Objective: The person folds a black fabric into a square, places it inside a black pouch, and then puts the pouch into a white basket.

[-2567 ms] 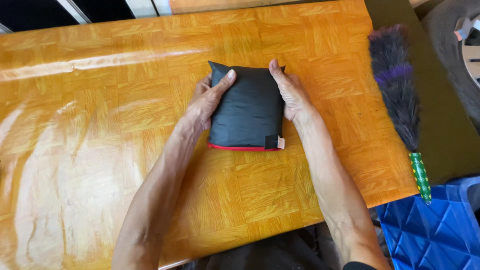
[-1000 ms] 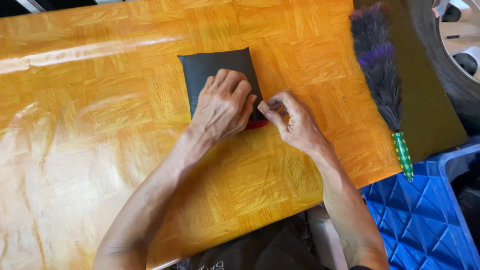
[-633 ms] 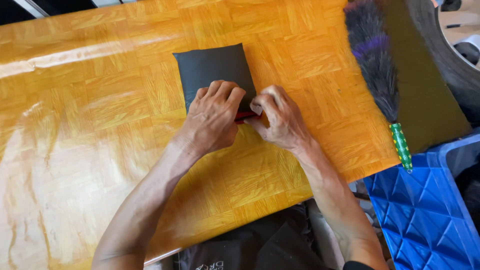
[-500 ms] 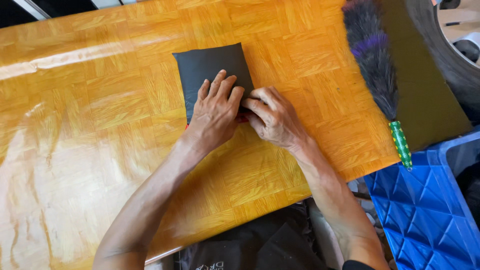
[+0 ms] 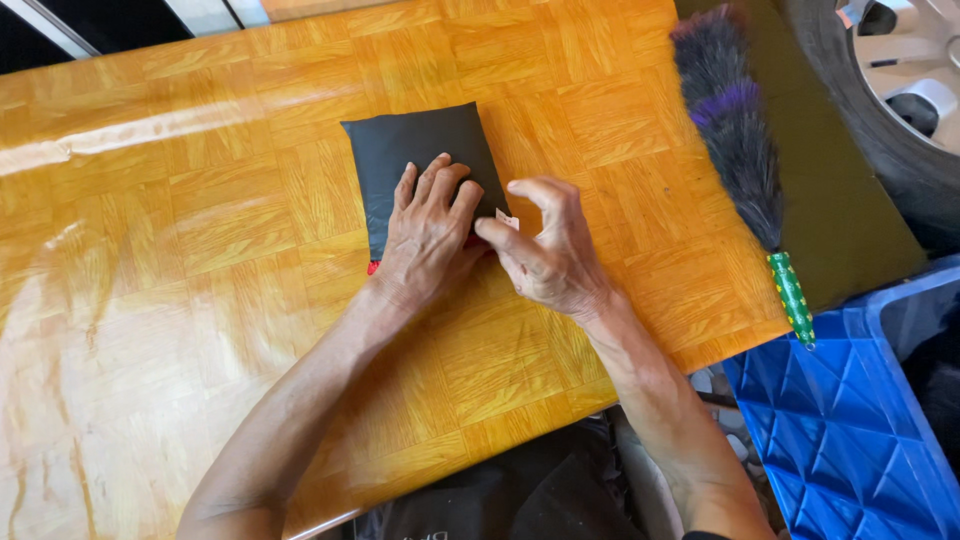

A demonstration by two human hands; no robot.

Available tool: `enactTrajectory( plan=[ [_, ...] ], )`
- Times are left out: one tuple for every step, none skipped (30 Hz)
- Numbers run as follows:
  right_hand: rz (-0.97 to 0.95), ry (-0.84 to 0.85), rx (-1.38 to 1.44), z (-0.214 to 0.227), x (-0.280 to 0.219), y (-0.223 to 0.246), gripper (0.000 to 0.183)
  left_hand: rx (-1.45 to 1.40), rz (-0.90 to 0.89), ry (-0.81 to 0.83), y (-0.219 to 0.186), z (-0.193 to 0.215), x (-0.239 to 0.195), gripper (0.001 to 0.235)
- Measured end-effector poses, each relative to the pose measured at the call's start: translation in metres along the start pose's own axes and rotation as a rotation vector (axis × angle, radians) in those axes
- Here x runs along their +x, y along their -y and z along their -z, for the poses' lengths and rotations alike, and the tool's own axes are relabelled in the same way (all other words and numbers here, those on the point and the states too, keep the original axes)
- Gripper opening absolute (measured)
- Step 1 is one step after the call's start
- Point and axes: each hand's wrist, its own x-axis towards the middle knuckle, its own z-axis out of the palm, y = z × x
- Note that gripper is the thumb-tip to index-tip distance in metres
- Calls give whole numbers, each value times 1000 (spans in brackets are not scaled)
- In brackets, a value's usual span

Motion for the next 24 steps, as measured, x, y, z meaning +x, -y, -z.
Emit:
enactTrajectory(
  plan=[
    [3,1,1,-6,-3,-3,38,1,2,-2,3,-6,0,72],
    [39,-9,8,-13,-7,-5,28,22,-5,-17,7,-11,-1,67],
    [75,-19,16,-20,-10,-7,19,43,-11,-31,10,-17,-3,61],
    [75,-18,15,-25,-14,-9,19,42,-11,-31,11,-19,-3,61],
    [82,-24,-7,-30,-18,-12,16,36,-11,-33,12,-22,-3,61],
    [90,-29,-29,-36,-21,-15,14,31,-8,-36,13,-24,-3,60],
    [92,-27,-30,-28,-16,-10,14,30,-7,-38,11,-20,-3,60],
    [47,-3,-52,-20,-10,-5,14,23,1,-23,9,-15,-2,65],
    [3,21,-74,-12,-4,1,16,17,9,-8,6,-10,-1,71],
    [6,22,-73,-11,-3,-1,16,18,11,-10,4,-5,0,71],
    [-24,21,-94,-10,-3,-2,21,20,12,0,2,0,1,73],
    [-53,18,-116,-9,-2,-3,32,23,12,9,0,5,2,75],
    [-49,19,-115,-7,-1,-5,32,25,14,6,-1,7,3,75],
    [-43,21,-98,-5,0,-5,27,-4,28,17,-2,9,4,75],
    [-36,23,-81,-3,0,-6,22,-32,42,29,-4,11,4,75],
    [-37,24,-82,-7,-4,-8,22,-34,41,29,-4,11,4,75],
    [-34,31,-67,-10,-7,-10,11,-38,50,41,-4,11,4,75],
    [-30,37,-52,-13,-10,-12,5,-42,60,54,-3,11,4,75],
    [-30,37,-53,-13,-10,-11,5,-43,59,54,-3,9,3,75],
    [-51,45,-7,-14,-10,-10,8,-37,59,35,-3,7,3,73],
    [-72,54,40,-14,-10,-10,11,-30,58,17,-3,5,2,71],
    [-73,55,40,-12,-8,-10,11,-31,59,18,-4,6,2,71],
    [-106,65,103,-11,-7,-10,11,-27,71,12,-5,6,2,68],
    [-137,75,166,-9,-5,-10,12,-21,83,5,-7,7,2,66]
  ],
)
